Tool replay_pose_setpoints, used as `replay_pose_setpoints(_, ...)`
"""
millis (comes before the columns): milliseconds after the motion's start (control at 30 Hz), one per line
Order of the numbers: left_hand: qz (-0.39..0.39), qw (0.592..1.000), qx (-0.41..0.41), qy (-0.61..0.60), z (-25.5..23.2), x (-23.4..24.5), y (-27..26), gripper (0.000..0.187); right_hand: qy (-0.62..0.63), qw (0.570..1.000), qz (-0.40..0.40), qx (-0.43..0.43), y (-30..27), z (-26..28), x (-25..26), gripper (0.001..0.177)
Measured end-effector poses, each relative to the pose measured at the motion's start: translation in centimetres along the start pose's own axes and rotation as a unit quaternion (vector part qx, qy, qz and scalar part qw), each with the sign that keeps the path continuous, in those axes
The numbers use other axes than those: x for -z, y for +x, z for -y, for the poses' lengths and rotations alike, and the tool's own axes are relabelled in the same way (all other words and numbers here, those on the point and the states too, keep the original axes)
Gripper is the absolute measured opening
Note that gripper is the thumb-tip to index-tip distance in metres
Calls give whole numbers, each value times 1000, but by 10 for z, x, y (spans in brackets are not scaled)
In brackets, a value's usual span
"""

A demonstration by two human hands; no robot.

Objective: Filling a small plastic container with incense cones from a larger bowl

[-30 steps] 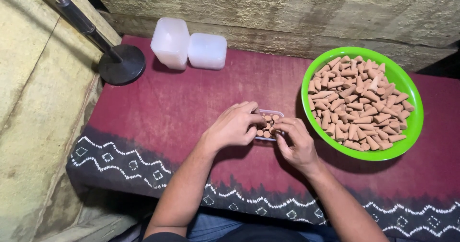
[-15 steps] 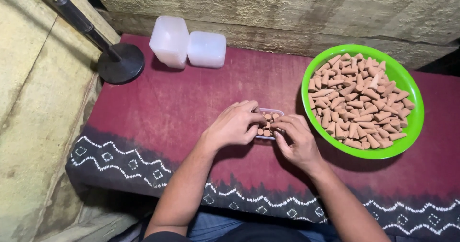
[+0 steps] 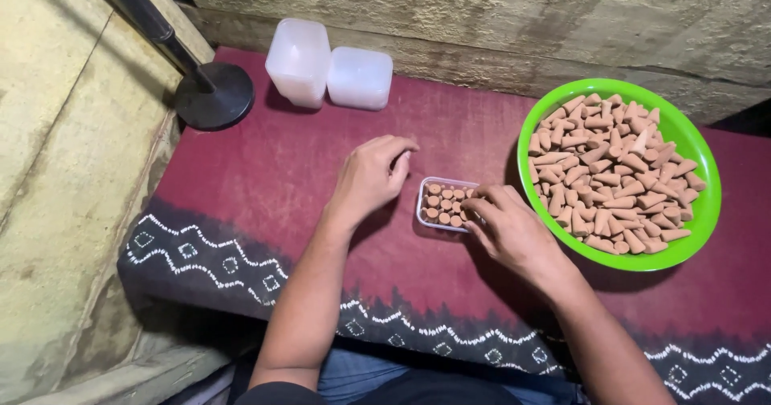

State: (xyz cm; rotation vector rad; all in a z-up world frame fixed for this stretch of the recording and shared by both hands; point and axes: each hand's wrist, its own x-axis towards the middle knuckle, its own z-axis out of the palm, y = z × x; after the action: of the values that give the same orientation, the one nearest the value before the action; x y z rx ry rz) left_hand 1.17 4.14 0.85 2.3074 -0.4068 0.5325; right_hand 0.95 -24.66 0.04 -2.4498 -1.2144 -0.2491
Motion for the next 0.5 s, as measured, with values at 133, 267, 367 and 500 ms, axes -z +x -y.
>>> replay_pose_setpoints(133, 18, 1000, -13, 10, -4, -7, -1, 18, -10, 999, 28, -18, 0, -5, -5, 30)
replay_pose_setpoints(267, 24, 999, -22, 18, -3, -11, -1, 18, -31, 999, 31, -11, -3, -18, -17, 24)
replay_pose_setpoints(367, 28, 999, -21, 18, -3, -11, -1, 18, -32, 999, 28, -11, 1, -12, -7, 24)
replay_pose_setpoints(500, 28, 999, -19, 20, -1, -12, -2, 18, -46, 999, 15, -2, 3, -9, 10, 23)
